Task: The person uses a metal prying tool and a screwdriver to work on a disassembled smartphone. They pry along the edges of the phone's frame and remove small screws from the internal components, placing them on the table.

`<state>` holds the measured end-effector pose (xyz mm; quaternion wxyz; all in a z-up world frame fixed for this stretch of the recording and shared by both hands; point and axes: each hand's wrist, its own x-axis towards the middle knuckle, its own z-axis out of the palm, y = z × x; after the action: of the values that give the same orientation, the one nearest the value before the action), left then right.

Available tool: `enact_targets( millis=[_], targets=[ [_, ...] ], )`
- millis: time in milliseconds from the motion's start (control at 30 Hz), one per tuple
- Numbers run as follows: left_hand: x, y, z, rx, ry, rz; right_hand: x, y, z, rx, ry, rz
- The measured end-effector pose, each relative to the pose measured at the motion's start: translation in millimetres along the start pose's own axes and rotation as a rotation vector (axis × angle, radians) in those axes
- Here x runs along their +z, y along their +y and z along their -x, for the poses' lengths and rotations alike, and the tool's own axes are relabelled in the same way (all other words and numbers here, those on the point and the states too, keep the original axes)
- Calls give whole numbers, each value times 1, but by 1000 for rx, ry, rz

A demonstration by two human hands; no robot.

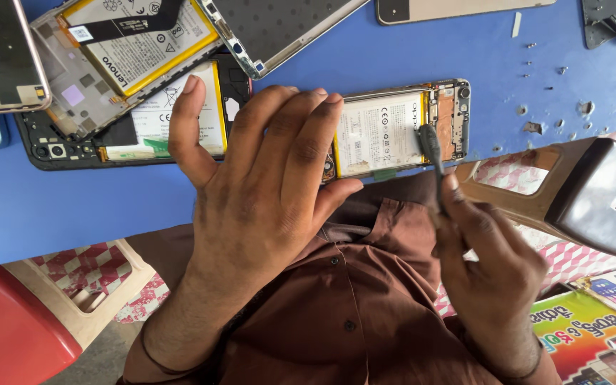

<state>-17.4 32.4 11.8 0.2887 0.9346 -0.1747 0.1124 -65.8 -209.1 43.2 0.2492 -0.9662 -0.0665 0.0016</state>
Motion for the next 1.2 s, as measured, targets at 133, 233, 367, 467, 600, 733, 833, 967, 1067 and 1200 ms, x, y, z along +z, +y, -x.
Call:
enact_targets(
  millis=[133, 233, 367, 467, 600, 733, 833, 967, 1067, 1200],
  targets=[
    [1, -4, -3, 17, 10, 27, 11, -9, 4, -156, -116, -117],
    [2, -5, -5, 30, 28, 12, 12, -9, 1, -100, -114, -53],
    [3, -5, -3, 21, 24, 13, 6, -6, -12, 5, -6, 26],
    [1, -6, -2, 3, -5, 19, 7, -13, -15, -162, -76, -26],
    [0, -5, -1, 3, 12, 27, 11, -29, -19, -127, -157, -70],
    [3, -5, -1, -1, 32, 25, 2, -30, -33, -69, -53, 16],
    [1, -5, 0, -2, 35, 33, 1, -34, -34, -198, -127, -46],
    [3, -5, 1, -24, 41, 42, 5, -39, -32, -138, -179, -24],
    [3, -5, 0, -16, 64, 41, 2, -46, -33, -144, -222, -23],
    [2, -5, 2, -26, 46, 65, -12, -53, -33, -163, -287, -52]
  ],
)
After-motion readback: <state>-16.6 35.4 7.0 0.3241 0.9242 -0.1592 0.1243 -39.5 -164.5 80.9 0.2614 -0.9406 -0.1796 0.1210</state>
